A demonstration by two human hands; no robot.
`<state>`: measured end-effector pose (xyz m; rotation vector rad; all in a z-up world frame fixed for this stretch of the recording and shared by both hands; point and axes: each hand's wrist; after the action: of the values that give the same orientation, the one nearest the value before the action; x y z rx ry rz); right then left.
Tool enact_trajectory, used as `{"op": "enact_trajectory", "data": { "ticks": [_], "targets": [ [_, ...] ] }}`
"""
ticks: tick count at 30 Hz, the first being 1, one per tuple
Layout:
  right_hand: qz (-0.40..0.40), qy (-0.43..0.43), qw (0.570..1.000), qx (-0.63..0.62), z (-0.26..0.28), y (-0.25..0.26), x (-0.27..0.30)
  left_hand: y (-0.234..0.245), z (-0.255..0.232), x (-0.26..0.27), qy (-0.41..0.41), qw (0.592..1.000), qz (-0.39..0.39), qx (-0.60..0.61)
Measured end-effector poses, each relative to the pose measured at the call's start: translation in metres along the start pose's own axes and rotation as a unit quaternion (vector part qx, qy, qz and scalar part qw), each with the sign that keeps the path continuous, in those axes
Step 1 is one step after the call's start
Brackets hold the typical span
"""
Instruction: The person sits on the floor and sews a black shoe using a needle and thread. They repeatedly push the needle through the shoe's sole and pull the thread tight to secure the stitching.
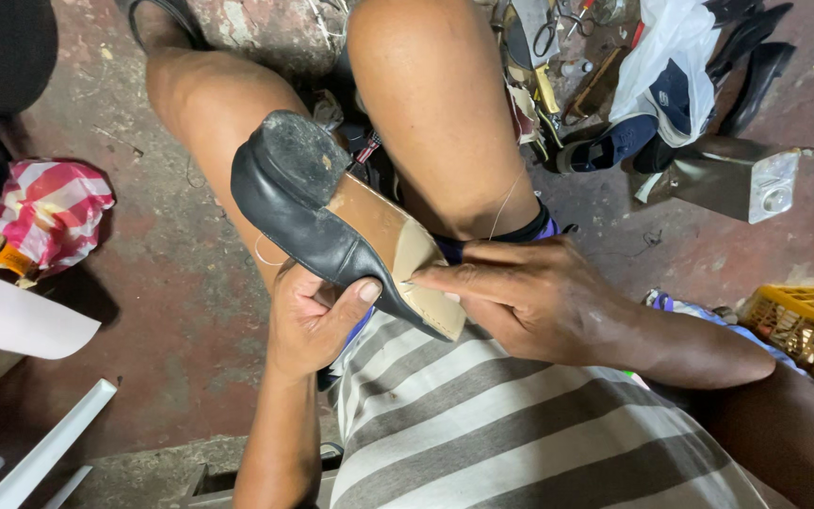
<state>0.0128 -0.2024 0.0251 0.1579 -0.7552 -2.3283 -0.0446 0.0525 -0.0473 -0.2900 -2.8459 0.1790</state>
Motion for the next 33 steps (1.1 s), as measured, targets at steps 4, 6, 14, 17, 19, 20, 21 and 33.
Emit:
{"op": "enact_trajectory", "data": {
  "ticks": [4, 6, 14, 17, 19, 20, 21, 33],
  "targets": [
    [0.086, -0.057, 0.994, 0.041, -0.018, 0.002, 0.001, -0.002, -0.012, -0.010, 0.021, 0.992, 0.035, -0.119],
    [0.123, -0.083, 0.989, 0.019, -0.030, 0.005, -0.002, 0.001, -0.012, -0.022, -0.018, 0.981, 0.065, -0.180],
    [0.209, -0.096, 0.973, 0.003, -0.047, 0.011, -0.021, 0.017, -0.003, -0.048, 0.040, 0.964, 0.144, -0.221],
    [0.216, -0.048, 0.974, 0.039, -0.044, 0.015, -0.028, 0.015, -0.007, -0.050, -0.002, 0.954, 0.137, -0.267],
    [0.225, -0.033, 0.972, 0.058, -0.043, 0.017, -0.033, 0.012, -0.007, -0.052, -0.014, 0.952, 0.129, -0.279],
    [0.229, -0.027, 0.971, 0.067, -0.042, 0.018, -0.035, 0.011, -0.007, -0.053, -0.016, 0.950, 0.132, -0.281],
    [0.229, -0.027, 0.969, 0.084, -0.041, 0.019, -0.037, 0.010, -0.006, -0.054, -0.020, 0.949, 0.133, -0.285],
    [0.217, 0.039, 0.974, 0.053, -0.054, 0.018, -0.051, 0.004, 0.014, -0.054, -0.022, 0.940, 0.132, -0.315]
  ]
}}
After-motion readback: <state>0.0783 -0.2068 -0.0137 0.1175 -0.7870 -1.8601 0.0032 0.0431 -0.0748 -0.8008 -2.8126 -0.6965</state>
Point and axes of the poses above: each hand's wrist, its own x-axis away from the middle knuckle, its own y-axis out of the back of the hand, z = x × y, and after that the axes turned 4 degrees about -x, right-handed
